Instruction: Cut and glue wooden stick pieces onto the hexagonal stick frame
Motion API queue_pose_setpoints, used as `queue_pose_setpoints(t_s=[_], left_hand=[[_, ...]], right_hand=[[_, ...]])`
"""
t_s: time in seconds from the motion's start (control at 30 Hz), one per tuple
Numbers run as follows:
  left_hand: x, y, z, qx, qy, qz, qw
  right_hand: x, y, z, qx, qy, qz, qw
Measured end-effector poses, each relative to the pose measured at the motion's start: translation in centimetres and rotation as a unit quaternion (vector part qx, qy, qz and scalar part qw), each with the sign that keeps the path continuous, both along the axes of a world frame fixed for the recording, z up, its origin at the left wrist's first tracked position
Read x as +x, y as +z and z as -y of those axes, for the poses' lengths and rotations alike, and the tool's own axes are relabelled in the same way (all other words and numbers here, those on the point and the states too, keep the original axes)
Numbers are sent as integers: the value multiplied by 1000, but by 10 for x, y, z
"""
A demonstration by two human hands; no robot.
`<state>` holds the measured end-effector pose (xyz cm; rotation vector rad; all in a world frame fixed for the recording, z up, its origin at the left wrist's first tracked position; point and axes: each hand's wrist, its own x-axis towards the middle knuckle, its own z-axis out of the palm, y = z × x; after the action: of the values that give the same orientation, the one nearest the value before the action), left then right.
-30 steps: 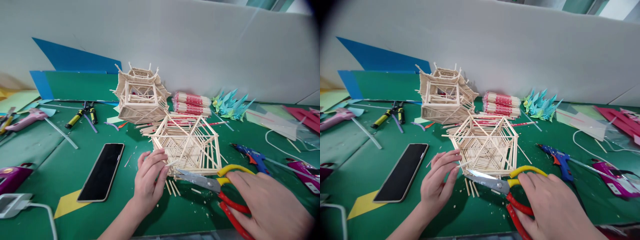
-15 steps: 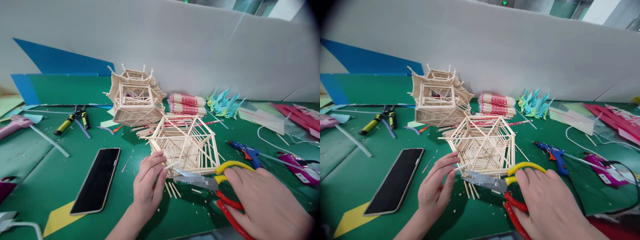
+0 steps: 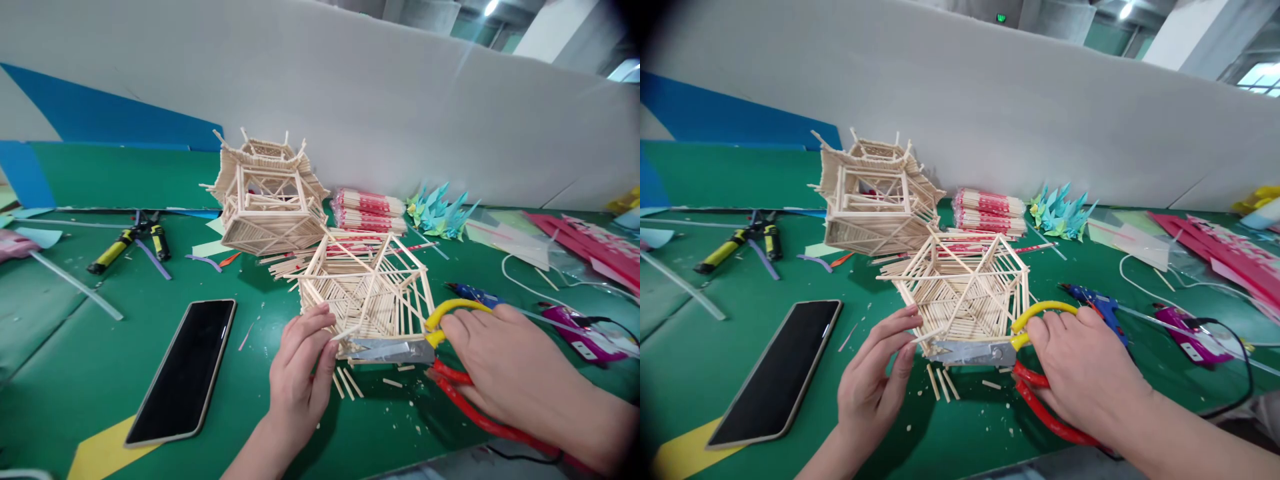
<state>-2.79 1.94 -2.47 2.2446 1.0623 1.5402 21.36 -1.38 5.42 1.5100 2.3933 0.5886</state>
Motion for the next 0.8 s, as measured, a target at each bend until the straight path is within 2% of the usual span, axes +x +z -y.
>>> queue_pose_setpoints(t_s=[0.57, 0.8], left_hand=[[0, -2, 1, 1, 1, -1, 1000], [0, 1, 1, 1, -2, 0, 1000]], right_hand=[[13, -11, -5, 7, 66, -44, 997], [13, -11, -2, 2, 64, -77, 995]])
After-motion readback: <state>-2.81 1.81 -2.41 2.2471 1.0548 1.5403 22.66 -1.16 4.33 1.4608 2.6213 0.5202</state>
